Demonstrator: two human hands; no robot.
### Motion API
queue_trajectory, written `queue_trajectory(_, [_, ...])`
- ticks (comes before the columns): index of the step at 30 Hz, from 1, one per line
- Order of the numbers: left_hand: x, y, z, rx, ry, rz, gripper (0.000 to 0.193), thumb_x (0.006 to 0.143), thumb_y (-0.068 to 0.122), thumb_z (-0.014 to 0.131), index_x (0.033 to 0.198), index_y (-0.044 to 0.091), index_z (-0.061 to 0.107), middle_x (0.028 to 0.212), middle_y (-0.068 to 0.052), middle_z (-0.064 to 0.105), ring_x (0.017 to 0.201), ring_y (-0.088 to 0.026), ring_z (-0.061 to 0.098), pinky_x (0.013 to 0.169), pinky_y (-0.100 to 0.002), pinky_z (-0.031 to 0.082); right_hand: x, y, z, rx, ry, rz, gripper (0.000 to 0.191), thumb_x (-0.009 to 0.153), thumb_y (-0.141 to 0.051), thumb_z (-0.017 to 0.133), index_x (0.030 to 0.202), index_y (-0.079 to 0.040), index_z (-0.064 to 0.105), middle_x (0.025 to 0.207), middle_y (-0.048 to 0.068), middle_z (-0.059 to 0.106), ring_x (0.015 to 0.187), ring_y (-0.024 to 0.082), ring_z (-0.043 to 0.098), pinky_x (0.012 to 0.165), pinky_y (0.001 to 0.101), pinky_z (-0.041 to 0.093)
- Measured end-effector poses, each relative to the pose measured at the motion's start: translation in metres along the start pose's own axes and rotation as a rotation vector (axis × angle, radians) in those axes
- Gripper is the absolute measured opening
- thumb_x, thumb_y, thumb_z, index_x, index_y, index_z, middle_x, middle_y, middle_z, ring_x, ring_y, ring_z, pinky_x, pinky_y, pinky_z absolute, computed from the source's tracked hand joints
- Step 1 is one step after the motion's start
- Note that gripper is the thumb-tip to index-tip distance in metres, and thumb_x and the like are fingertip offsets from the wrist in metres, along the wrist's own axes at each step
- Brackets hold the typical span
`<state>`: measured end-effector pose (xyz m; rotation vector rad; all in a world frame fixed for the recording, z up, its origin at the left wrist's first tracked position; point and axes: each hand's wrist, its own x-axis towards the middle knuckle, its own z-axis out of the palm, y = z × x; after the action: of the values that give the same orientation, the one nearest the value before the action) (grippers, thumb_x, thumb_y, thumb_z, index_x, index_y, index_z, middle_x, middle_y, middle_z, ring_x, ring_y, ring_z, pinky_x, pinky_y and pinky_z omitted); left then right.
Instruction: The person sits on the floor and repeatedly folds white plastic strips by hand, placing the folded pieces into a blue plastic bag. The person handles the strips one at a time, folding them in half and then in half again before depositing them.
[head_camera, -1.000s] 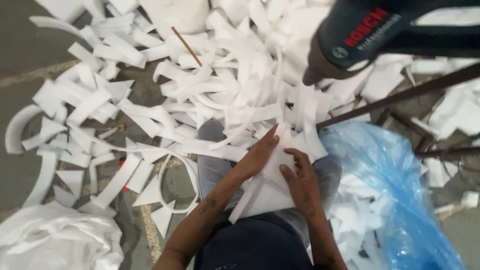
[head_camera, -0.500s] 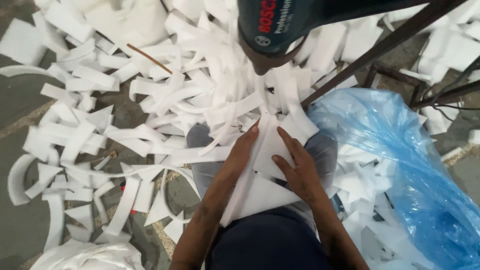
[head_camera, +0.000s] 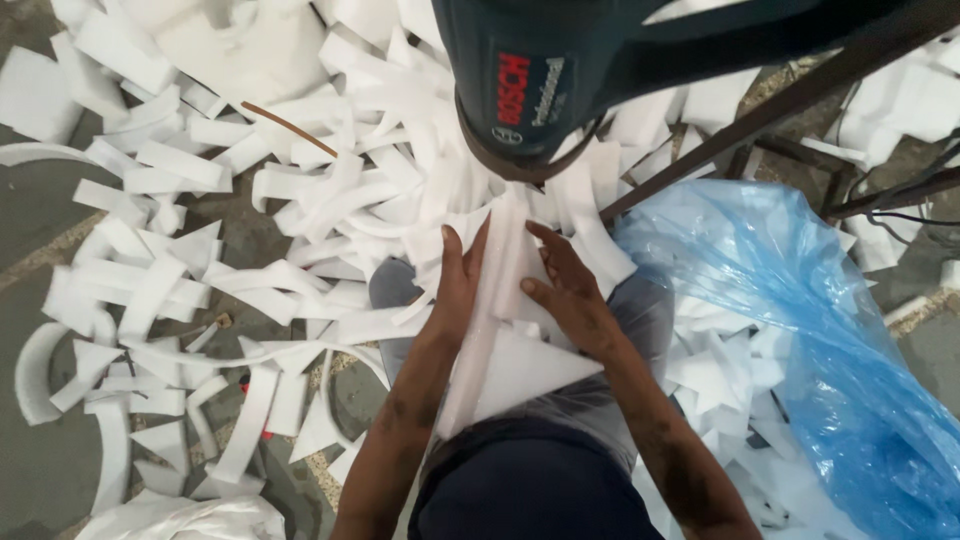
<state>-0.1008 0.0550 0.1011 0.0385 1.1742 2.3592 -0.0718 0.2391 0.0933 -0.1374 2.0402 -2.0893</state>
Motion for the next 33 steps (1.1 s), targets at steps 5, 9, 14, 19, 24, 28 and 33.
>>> queue_trajectory(5, [0.024,0.03,-0.001,0.118,0.04,0.014,0.099,0.095,0.075,0.006,0.165,0.005,0.019,0.158,-0.019,0.045,0.142,-0.029,0.047,0.119,-0.039,0.036,0.045,-0.006,-0.013,-0.11,0.044,-0.005,0.075,0.089,-0.005,0.073,0.154,-0.006,0.037,0.148,0.013,0.049,0.136,0.023,0.046,0.115,0.0364,0.039])
queue_trajectory(9, [0.046,0.041,-0.001,0.107,0.044,0.078,0.104,0.098,0.076,0.008,0.163,-0.005,0.016,0.164,-0.021,0.038,0.149,-0.029,0.039,0.123,-0.038,0.03,0.063,-0.018,-0.022,-0.024,-0.051,-0.166,0.069,0.096,-0.009,0.068,0.157,-0.006,0.035,0.155,0.014,0.049,0.148,0.023,0.042,0.122,0.0371,0.037])
queue_trajectory(14, [0.04,0.037,0.002,0.517,-0.012,0.249,0.102,0.1,0.075,0.01,0.164,-0.004,0.009,0.174,-0.018,0.011,0.162,-0.028,0.008,0.129,-0.037,0.006,0.045,-0.045,-0.019,-0.416,0.089,0.125,0.067,0.092,-0.02,0.073,0.152,-0.012,0.044,0.135,0.016,0.066,0.124,0.029,0.063,0.106,0.0398,0.052])
queue_trajectory(19, [-0.015,0.021,0.012,0.874,-0.082,0.307,0.094,0.105,0.07,0.011,0.165,-0.002,0.01,0.175,-0.021,0.012,0.163,-0.035,0.01,0.131,-0.043,0.009,-0.019,-0.048,0.01,-0.669,0.097,-0.119,0.073,0.093,-0.022,0.072,0.157,-0.012,0.039,0.146,0.026,0.055,0.133,0.043,0.053,0.107,0.0471,0.044])
queue_trajectory(24, [-0.053,-0.004,0.017,0.839,-0.073,0.294,0.085,0.108,0.063,0.02,0.166,0.001,0.015,0.175,-0.021,0.017,0.163,-0.036,0.014,0.13,-0.043,0.012,-0.058,-0.033,0.027,-0.62,0.1,0.002,0.071,0.092,-0.024,0.072,0.157,-0.018,0.041,0.14,0.022,0.059,0.127,0.039,0.06,0.106,0.0422,0.046])
queue_trajectory(28, [-0.046,-0.017,0.01,0.881,-0.013,0.207,0.076,0.108,0.047,0.04,0.165,0.002,0.018,0.171,-0.022,0.025,0.16,-0.032,0.023,0.127,-0.039,0.021,-0.053,-0.027,0.02,-0.547,0.066,-0.148,0.071,0.092,-0.02,0.071,0.156,-0.015,0.041,0.143,0.024,0.059,0.127,0.038,0.061,0.105,0.0412,0.048])
queue_trajectory(33, [-0.007,-0.008,-0.016,0.809,0.257,-0.15,0.086,0.096,0.029,0.066,0.165,0.006,0.02,0.139,-0.027,0.052,0.127,-0.033,0.05,0.105,-0.037,0.043,-0.034,-0.019,-0.002,-0.377,0.195,0.151,0.062,0.1,-0.024,0.06,0.158,-0.018,0.039,0.137,0.016,0.063,0.118,0.029,0.066,0.097,0.0383,0.054])
